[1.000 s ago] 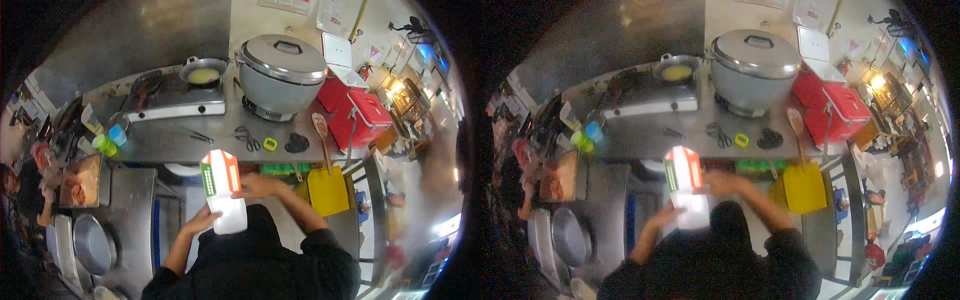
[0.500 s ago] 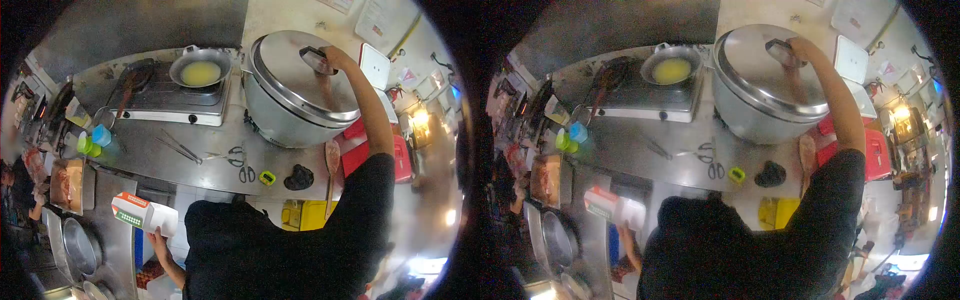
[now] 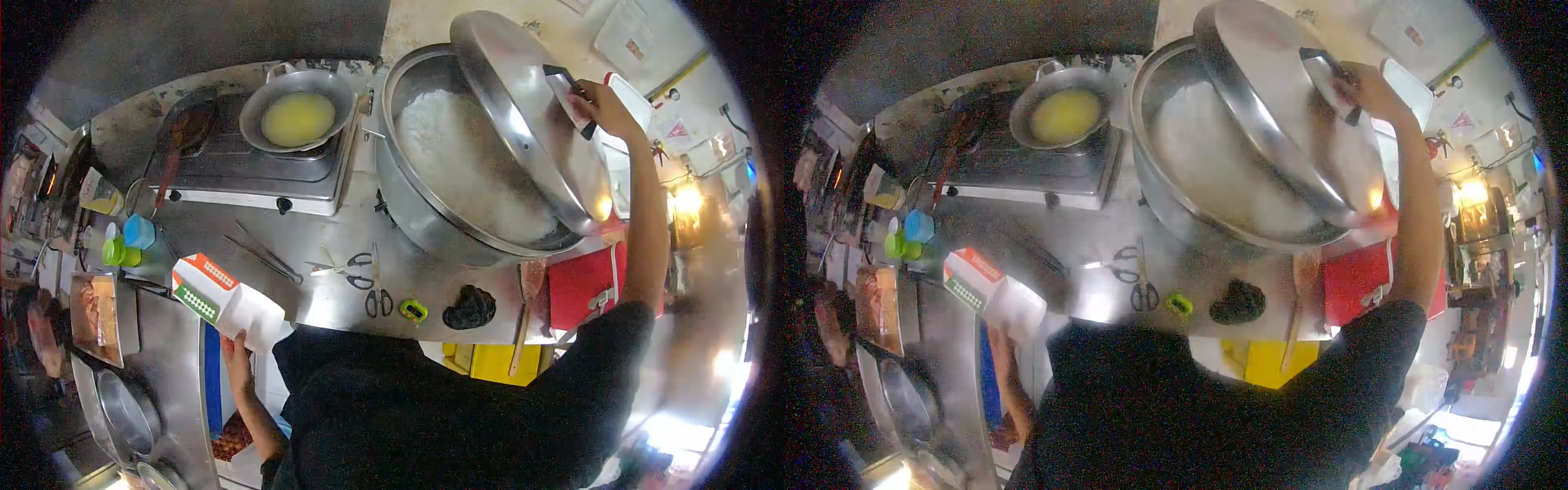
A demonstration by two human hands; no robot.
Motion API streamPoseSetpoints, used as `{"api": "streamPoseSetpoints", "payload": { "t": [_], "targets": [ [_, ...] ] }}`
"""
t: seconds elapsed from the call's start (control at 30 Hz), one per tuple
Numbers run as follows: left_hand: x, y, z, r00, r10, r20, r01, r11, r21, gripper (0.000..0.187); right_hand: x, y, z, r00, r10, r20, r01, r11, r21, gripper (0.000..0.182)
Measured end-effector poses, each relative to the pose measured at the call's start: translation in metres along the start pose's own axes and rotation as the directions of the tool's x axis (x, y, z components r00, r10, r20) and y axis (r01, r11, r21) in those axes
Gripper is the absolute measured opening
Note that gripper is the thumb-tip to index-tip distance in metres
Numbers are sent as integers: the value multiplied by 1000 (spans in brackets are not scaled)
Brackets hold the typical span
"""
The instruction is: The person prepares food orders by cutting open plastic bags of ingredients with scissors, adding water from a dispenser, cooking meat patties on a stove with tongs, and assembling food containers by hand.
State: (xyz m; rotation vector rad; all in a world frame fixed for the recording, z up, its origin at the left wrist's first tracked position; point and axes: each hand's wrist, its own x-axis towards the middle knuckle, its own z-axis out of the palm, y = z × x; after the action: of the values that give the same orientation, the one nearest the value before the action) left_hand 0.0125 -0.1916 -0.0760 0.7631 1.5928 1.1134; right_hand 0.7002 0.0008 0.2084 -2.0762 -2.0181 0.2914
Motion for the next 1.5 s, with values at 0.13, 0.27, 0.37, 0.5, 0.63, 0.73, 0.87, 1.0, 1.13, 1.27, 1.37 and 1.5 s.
{"api": "streamPoseSetpoints", "payload": {
  "t": [0.13, 0.27, 0.37, 0.5, 0.63, 0.73, 0.87, 1.0, 1.13, 1.27, 1.37, 1.5],
  "targets": [
    [25, -24, 5, 991, -17, 131, 29, 996, -86, 43, -5, 19, 15, 991, -132, -11, 132, 991, -3, 21],
    [30, -22, 15, 986, -2, 166, 25, 991, -131, 46, -13, 8, 24, 996, -53, 66, 60, 991, -118, 23],
    [20, 0, 24, 992, -10, 122, 16, 999, -49, 48, -10, 10, 27, 996, -83, -15, 82, 994, -69, 32],
    [27, -9, 16, 987, -4, 163, 22, 994, -107, 48, 5, -1, 29, 989, -148, -28, 141, 974, -178, 22],
    [17, -4, 14, 993, 14, 117, -19, 999, 45, 45, 20, -27, 42, 975, -217, 46, 222, 956, -191, 20],
    [14, -12, 1, 995, 25, 92, -29, 999, 45, 45, 13, -68, 45, 979, -189, 75, 199, 964, -175, 18],
    [9, -22, -16, 998, -17, 52, 17, 1000, 8, 46, 23, -52, 54, 906, -420, 45, 403, 829, -387, 17],
    [9, -34, -33, 998, 14, 53, -13, 1000, -12, 48, 14, -64, 56, 937, -348, 24, 342, 903, -261, 20],
    [18, -33, -44, 997, -72, 22, 72, 997, -3, 48, 11, -64, 68, 981, -180, 70, 190, 964, -188, 22],
    [58, -52, -57, 984, -19, 179, 39, 993, -108, 47, 9, -73, 73, 980, -197, -28, 181, 941, -287, 23],
    [82, -46, -75, 983, 12, 184, -30, 995, 97, 45, 16, -43, 76, 983, -179, -43, 134, 857, -497, 30],
    [128, -31, -106, 963, 135, 233, -147, 988, 38, 47, 5, -71, 70, 918, -321, -234, 147, 823, -549, 47]
  ]
}}
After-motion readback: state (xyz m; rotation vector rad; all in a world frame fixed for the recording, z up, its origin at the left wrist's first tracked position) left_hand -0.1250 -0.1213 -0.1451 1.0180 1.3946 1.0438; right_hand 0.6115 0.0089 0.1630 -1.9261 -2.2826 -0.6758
